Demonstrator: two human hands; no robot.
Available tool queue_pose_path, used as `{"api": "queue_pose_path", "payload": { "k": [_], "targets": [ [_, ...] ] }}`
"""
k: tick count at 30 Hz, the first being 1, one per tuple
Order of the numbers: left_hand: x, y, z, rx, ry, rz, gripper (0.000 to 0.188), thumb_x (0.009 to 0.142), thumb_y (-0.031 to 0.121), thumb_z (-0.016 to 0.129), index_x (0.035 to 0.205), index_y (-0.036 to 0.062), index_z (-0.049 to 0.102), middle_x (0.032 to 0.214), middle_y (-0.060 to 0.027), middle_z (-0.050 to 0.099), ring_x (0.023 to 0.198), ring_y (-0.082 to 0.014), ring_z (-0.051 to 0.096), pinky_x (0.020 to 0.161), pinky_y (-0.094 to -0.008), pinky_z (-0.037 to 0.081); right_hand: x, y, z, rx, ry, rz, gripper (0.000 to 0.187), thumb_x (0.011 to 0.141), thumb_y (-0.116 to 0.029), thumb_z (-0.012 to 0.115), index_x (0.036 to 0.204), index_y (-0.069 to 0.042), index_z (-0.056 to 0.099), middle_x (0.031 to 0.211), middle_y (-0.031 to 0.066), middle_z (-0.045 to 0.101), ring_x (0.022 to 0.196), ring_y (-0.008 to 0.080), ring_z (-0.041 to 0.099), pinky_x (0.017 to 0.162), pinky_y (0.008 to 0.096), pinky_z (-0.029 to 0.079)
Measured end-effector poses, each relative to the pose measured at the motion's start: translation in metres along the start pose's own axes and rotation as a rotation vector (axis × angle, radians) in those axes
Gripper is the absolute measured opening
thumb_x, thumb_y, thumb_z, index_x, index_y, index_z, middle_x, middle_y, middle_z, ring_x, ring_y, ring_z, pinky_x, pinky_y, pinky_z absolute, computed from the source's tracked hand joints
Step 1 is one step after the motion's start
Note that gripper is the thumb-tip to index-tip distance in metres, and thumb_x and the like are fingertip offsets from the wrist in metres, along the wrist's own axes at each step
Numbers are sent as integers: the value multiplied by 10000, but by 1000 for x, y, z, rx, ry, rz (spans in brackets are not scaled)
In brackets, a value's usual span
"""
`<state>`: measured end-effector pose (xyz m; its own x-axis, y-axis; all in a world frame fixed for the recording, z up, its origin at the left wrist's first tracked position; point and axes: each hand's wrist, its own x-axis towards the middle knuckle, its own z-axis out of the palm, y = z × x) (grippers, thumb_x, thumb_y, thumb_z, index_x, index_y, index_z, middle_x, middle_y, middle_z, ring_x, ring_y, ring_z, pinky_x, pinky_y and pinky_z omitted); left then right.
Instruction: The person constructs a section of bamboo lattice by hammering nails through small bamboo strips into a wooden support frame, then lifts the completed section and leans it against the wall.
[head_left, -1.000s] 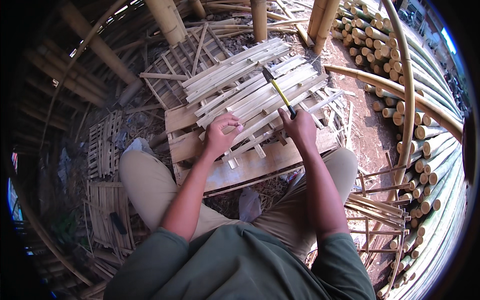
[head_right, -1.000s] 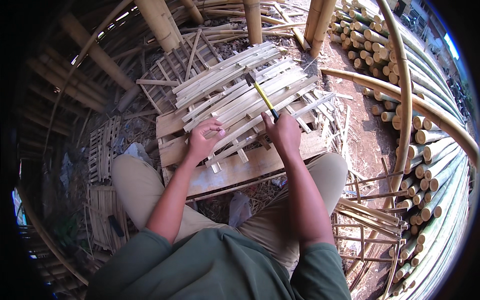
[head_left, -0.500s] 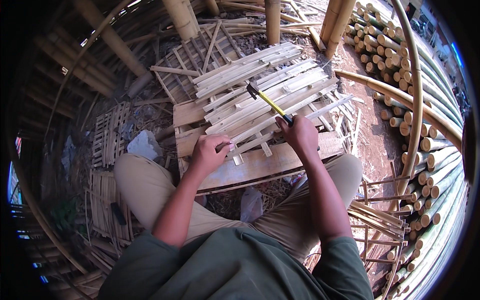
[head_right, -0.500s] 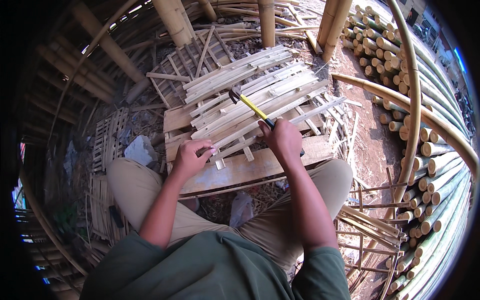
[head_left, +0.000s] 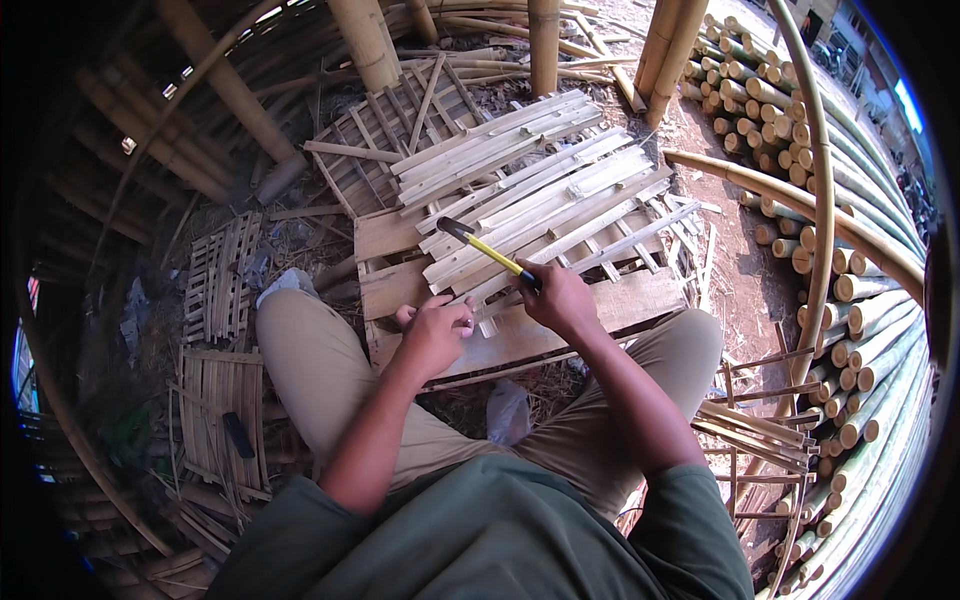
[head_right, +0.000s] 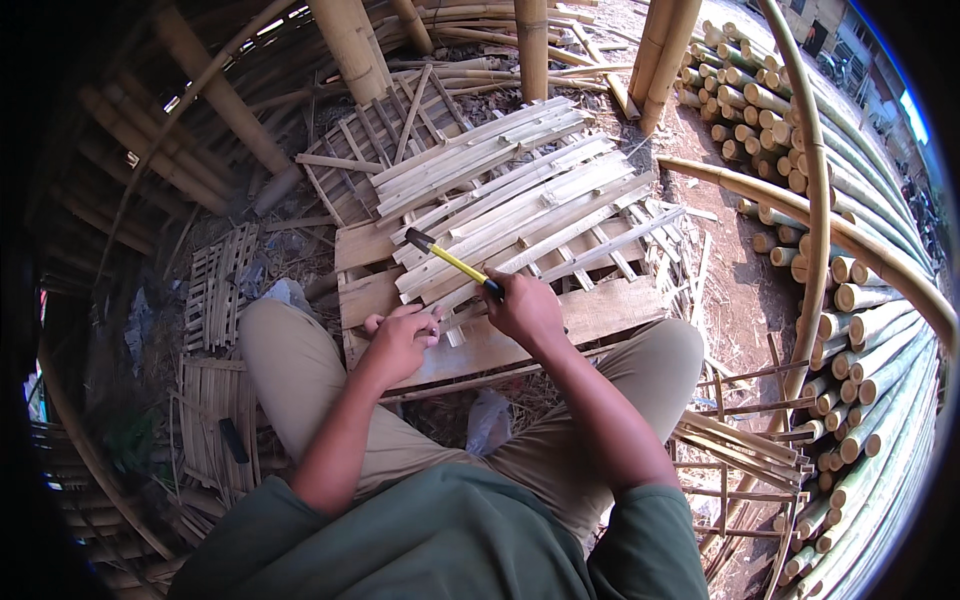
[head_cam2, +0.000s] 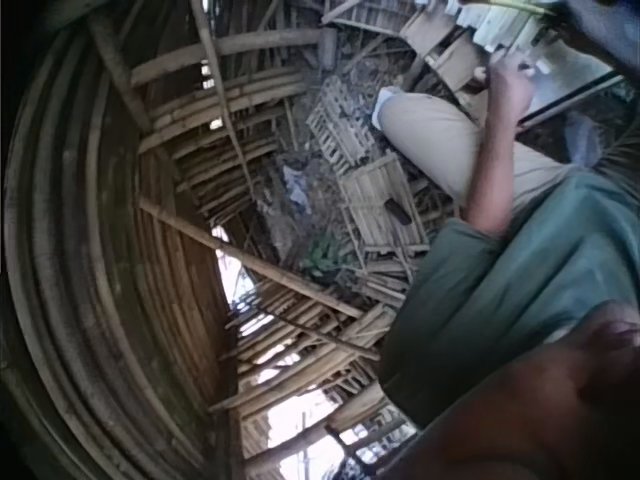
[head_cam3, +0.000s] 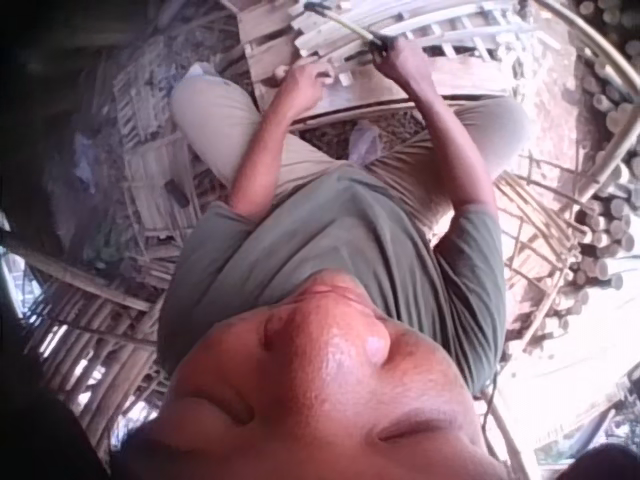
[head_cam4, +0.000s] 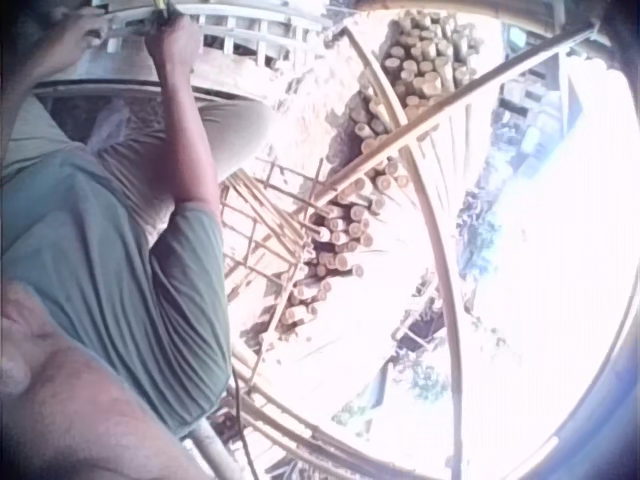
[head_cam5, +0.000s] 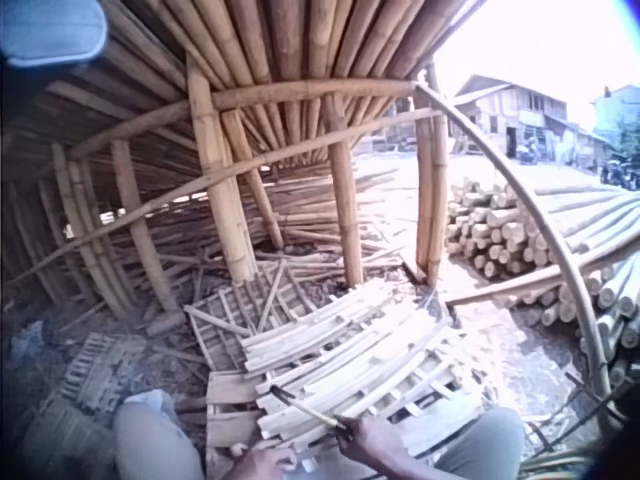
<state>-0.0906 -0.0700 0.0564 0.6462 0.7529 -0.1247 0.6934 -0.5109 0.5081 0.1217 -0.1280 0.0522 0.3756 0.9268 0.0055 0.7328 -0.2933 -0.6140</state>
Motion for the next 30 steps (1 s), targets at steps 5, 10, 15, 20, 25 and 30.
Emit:
{"api": "queue_pose_path", "payload": {
  "k": [5,10,15,20,25,30],
  "targets": [
    [6,-15,12,-372,175,-30,77,813,52,679,881,70,647,1054,-109,688,1033,-192,602,887,-367,356,-1,-2,8,-131,-35,-79,317,883,-378,613,1164,-254,686,775,173,672,707,351,664,640,464,526],
    [22,-18,2,-446,638,-47,62,840,35,663,877,4,624,900,-72,613,865,-165,600,826,-298,470,0,0,4,-135,-22,-44,316,878,-387,624,1158,-259,692,779,172,670,698,357,659,643,464,521],
    [60,-42,-75,-1043,241,-282,109,883,229,692,942,148,648,935,75,612,857,-54,531,752,-268,399,-2,-2,2,-106,-20,-36,334,878,-393,631,1176,-252,685,785,171,671,727,352,663,650,460,514],
    [101,-84,-58,-1010,-49,-560,195,857,280,710,1017,198,632,923,97,606,931,-72,508,822,-324,371,-3,-8,-2,-110,-72,-14,331,887,-384,621,1193,-270,674,799,164,678,740,344,670,659,456,519],
    [115,-84,-20,-955,36,-494,178,851,218,679,1023,171,678,878,70,615,868,-86,540,820,-309,398,-1,-1,3,-131,-35,31,525,859,-420,651,1325,-195,566,775,194,667,722,372,659,647,476,507],
    [124,-86,-15,-864,124,-507,140,865,186,647,967,115,710,780,74,624,648,-25,500,544,-211,342,3,11,10,-150,-64,26,716,829,-332,671,1442,-90,394,730,198,655,670,381,651,618,485,503]
  ]
}}
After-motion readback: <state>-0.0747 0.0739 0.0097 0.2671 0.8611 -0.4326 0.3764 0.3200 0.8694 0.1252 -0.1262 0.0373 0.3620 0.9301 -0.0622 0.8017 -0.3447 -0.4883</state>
